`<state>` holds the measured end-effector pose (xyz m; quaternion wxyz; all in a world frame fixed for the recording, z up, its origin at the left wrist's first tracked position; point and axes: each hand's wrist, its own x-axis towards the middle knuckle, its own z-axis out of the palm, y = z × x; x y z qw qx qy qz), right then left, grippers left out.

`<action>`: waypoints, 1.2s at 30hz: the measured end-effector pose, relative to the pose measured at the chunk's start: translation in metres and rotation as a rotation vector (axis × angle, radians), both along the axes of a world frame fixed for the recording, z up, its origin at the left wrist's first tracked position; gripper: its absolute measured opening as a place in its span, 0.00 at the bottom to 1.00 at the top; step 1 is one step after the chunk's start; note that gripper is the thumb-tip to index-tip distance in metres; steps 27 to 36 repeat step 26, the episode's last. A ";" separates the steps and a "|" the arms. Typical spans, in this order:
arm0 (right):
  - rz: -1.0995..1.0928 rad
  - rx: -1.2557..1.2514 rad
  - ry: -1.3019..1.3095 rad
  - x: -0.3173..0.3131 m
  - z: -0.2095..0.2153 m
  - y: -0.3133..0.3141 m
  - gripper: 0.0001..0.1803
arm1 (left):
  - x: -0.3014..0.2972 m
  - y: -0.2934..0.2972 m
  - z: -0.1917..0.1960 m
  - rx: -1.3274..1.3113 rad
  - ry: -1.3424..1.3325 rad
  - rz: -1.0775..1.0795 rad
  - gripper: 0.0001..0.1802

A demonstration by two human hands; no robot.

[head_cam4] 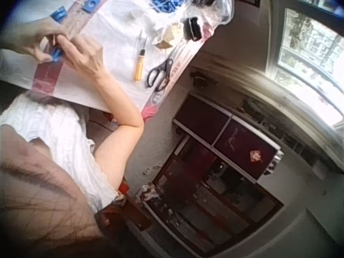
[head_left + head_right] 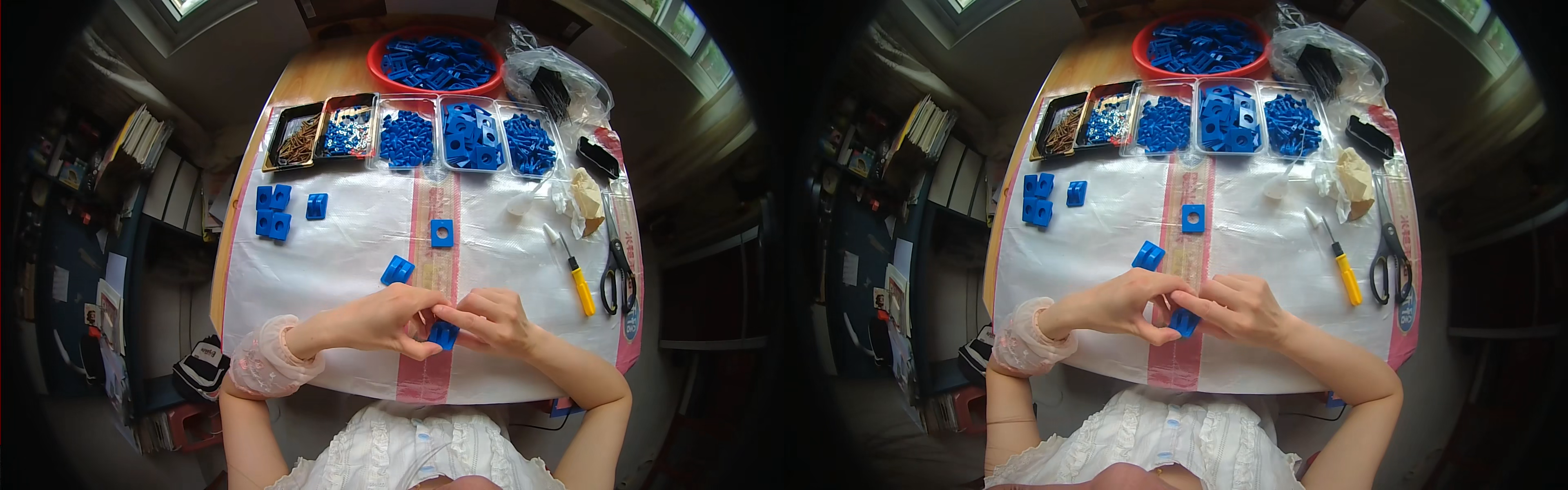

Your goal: The recorder is assembling small blue plastic parts at a workstation, using a hand tool to press components together.

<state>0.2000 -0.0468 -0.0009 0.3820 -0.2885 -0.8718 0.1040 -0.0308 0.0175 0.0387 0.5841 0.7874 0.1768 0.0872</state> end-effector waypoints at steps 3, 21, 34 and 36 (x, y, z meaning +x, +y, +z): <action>0.005 0.043 0.028 -0.002 0.000 0.001 0.28 | 0.002 0.000 -0.003 -0.039 -0.014 0.019 0.24; -0.092 -0.094 0.152 0.001 -0.014 0.000 0.25 | -0.002 0.004 -0.035 -0.766 -0.114 0.104 0.23; -0.088 -0.108 0.151 0.002 -0.015 -0.001 0.25 | -0.002 0.005 -0.038 -0.798 -0.121 0.100 0.22; -0.088 -0.108 0.151 0.002 -0.015 -0.001 0.25 | -0.002 0.005 -0.038 -0.798 -0.121 0.100 0.22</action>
